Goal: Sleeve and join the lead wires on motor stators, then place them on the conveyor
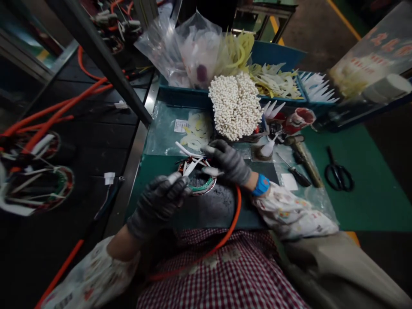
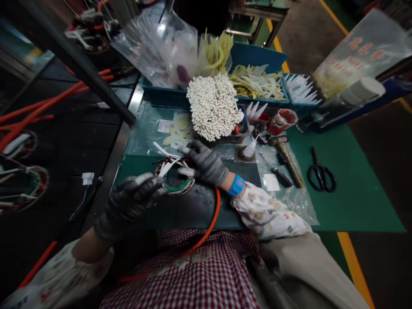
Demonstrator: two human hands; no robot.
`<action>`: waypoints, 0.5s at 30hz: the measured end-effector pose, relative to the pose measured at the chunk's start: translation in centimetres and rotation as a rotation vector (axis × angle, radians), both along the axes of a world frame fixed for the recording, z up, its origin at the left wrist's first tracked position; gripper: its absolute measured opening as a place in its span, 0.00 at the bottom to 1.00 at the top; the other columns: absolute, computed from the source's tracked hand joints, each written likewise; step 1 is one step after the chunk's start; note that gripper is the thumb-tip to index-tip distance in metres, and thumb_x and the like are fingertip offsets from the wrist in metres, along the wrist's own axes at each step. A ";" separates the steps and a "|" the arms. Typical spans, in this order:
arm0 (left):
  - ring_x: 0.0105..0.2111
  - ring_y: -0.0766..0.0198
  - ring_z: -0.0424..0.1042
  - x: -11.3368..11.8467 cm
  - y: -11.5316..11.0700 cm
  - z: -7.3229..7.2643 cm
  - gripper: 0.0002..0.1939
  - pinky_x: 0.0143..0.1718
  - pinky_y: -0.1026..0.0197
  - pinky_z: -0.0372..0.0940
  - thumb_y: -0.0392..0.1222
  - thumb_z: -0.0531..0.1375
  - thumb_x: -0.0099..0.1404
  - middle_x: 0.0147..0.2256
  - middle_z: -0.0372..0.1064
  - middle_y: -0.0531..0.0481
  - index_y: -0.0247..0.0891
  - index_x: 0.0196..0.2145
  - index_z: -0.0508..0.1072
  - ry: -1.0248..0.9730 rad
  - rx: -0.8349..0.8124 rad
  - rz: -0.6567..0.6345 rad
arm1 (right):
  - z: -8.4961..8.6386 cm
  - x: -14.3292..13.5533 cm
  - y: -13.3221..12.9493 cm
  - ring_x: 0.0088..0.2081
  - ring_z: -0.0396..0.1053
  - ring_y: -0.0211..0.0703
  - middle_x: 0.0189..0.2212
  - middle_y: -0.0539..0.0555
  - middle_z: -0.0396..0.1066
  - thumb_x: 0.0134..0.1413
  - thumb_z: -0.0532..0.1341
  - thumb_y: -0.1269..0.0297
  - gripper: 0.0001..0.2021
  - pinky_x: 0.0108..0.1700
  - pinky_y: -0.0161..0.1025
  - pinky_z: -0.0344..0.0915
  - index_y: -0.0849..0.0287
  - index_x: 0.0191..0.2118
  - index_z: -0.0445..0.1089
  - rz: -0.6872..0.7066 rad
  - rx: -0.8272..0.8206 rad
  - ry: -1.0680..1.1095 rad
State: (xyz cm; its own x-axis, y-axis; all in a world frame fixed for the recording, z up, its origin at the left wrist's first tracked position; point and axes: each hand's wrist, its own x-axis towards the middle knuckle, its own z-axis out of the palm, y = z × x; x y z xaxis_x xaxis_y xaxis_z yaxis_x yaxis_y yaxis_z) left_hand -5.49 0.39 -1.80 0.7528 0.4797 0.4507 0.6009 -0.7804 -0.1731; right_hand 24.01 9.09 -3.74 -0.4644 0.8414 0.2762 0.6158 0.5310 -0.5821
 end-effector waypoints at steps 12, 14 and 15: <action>0.59 0.49 0.80 2.9 1.2 -4.7 0.04 0.65 0.41 0.73 0.42 0.70 0.72 0.49 0.84 0.48 0.45 0.42 0.79 -0.333 -0.137 0.140 | 3.1 -0.7 4.0 0.71 0.61 0.64 0.66 0.63 0.74 0.72 0.67 0.58 0.12 0.76 0.71 0.53 0.51 0.57 0.76 -0.537 0.271 -0.023; 0.56 0.48 0.81 3.9 0.2 -5.5 0.03 0.62 0.40 0.73 0.41 0.67 0.72 0.50 0.84 0.45 0.45 0.44 0.80 -0.416 -0.166 0.312 | 3.5 -0.6 3.6 0.70 0.62 0.68 0.65 0.64 0.74 0.69 0.70 0.59 0.08 0.75 0.74 0.54 0.53 0.50 0.79 -0.524 0.236 -0.043; 0.56 0.47 0.81 4.2 -0.2 -5.9 0.05 0.62 0.38 0.73 0.41 0.67 0.72 0.50 0.84 0.45 0.46 0.46 0.81 -0.430 -0.177 0.363 | 3.7 -0.5 3.2 0.69 0.64 0.70 0.63 0.65 0.75 0.66 0.72 0.59 0.07 0.74 0.75 0.55 0.53 0.44 0.79 -0.489 0.219 -0.044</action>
